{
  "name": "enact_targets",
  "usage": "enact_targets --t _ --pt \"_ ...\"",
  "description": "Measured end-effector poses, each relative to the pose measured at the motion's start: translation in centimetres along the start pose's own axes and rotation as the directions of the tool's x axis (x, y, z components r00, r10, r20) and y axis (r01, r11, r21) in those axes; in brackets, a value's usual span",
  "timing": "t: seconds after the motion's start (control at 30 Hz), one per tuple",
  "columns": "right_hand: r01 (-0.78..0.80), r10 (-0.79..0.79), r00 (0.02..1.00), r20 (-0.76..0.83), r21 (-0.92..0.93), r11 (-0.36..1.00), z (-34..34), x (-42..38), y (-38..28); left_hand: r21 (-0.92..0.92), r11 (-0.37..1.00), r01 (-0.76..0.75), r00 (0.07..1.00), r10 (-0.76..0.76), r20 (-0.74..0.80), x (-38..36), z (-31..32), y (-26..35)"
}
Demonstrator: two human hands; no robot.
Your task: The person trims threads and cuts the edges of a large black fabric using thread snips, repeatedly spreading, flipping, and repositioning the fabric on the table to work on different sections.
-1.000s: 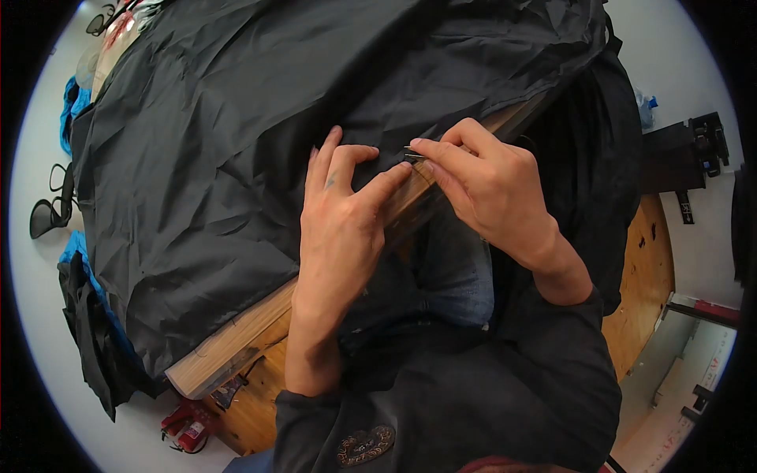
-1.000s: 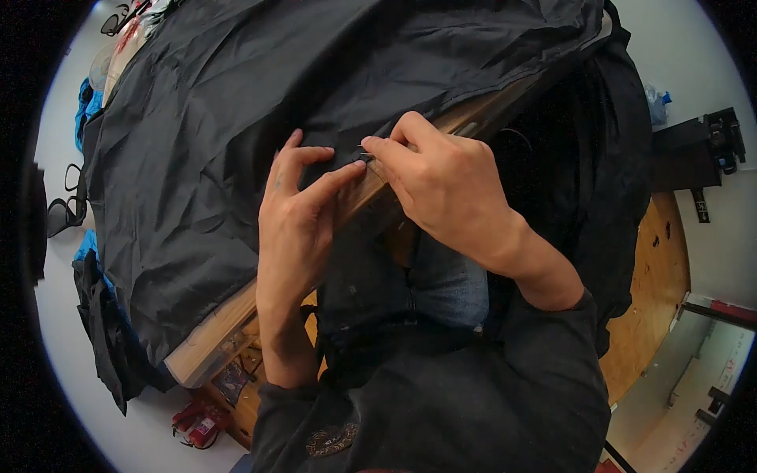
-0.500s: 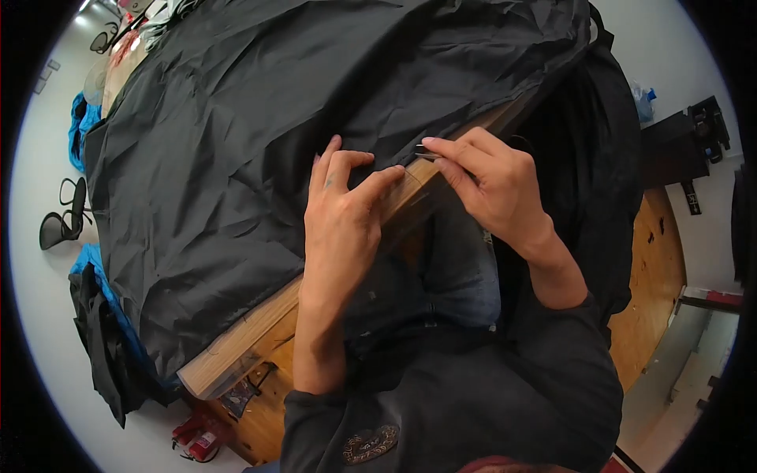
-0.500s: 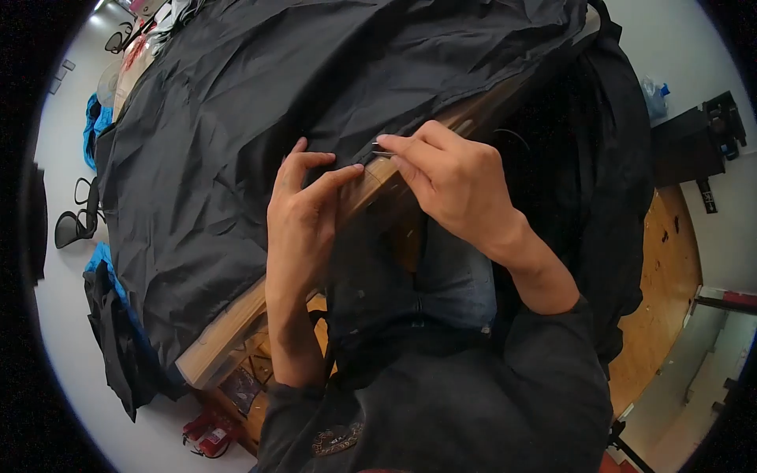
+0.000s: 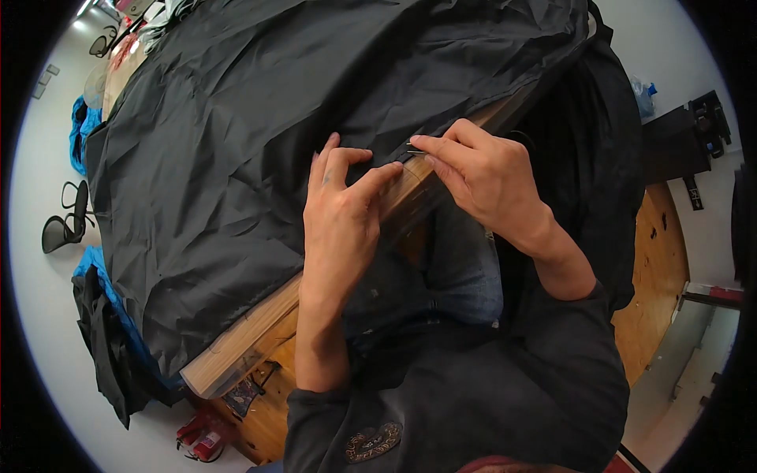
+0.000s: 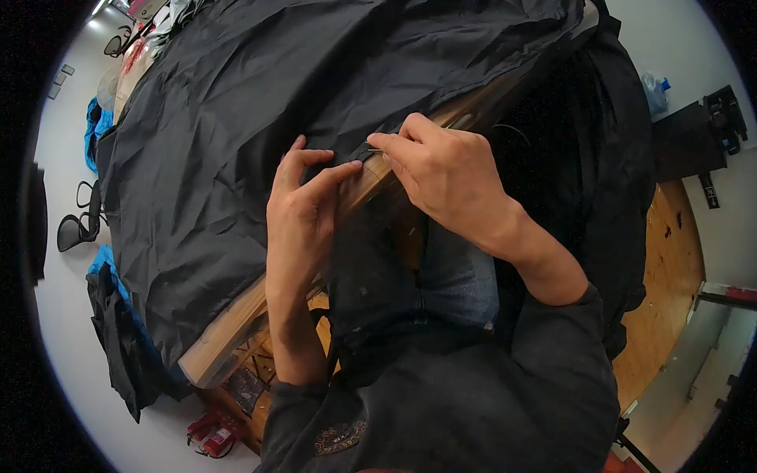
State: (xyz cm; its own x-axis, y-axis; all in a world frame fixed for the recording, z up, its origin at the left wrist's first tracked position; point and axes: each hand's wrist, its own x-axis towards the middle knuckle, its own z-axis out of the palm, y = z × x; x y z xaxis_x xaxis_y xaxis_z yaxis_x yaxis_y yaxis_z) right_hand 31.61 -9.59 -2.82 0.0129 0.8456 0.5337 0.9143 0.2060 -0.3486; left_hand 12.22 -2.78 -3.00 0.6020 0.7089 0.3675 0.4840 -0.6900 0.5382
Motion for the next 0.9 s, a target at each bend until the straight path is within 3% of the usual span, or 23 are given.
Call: enact_targets --t 0.2,0.4,0.47,0.53,0.6,0.63,0.67,0.73,0.77,0.83,0.9 --pt "-0.002 0.002 1.000 0.005 -0.002 1.000 0.2 0.4 -0.1 0.023 1.000 -0.013 1.000 0.013 0.004 0.0 -0.1 0.0" --pt "0.046 -0.033 0.994 0.108 -0.123 0.991 0.4 0.2 -0.2 0.003 1.000 0.001 1.000 -0.001 0.006 0.1 -0.1 0.0" --pt "-0.027 0.020 0.999 -0.034 -0.204 0.979 0.4 -0.1 0.5 -0.003 1.000 -0.017 1.000 0.017 -0.011 0.1 -0.1 0.0" --pt "-0.260 0.227 0.942 -0.246 -0.112 0.959 0.1 -0.4 1.7 -0.003 0.999 -0.034 0.999 0.034 -0.042 0.3 -0.2 -0.1" --pt "-0.333 0.450 0.852 -0.267 0.388 0.860 0.5 -2.5 2.5 -0.033 0.999 -0.026 0.991 0.021 -0.133 0.3 0.2 -0.2" --pt "-0.414 0.563 0.814 -0.145 0.536 0.736 0.3 -4.2 1.6 -0.024 0.999 -0.033 0.991 0.029 -0.134 0.2 0.3 -0.1" --pt "-0.359 0.583 0.804 -0.120 0.684 0.635 1.5 -5.7 0.9 -0.037 0.999 -0.020 0.989 0.015 -0.147 0.2 0.2 0.0" --pt "-0.453 0.630 0.771 0.091 0.774 0.442 1.6 -5.6 -2.2 -0.054 0.999 0.002 0.987 -0.011 -0.160 0.2 -0.3 0.8" --pt "-0.412 0.649 0.757 0.078 0.827 0.381 2.0 -4.7 -3.4 -0.061 0.998 0.016 0.987 -0.025 -0.157 0.1 -0.5 1.5" --pt "-0.437 0.593 0.806 0.008 0.684 0.584 2.6 -4.1 -4.6 -0.048 0.998 -0.043 0.983 0.033 -0.178 0.1 -0.7 2.5" --pt "-0.399 0.537 0.842 0.056 0.735 0.549 2.9 -2.8 -4.1 -0.063 0.998 -0.026 0.986 0.015 -0.167 0.8 -1.0 3.4"
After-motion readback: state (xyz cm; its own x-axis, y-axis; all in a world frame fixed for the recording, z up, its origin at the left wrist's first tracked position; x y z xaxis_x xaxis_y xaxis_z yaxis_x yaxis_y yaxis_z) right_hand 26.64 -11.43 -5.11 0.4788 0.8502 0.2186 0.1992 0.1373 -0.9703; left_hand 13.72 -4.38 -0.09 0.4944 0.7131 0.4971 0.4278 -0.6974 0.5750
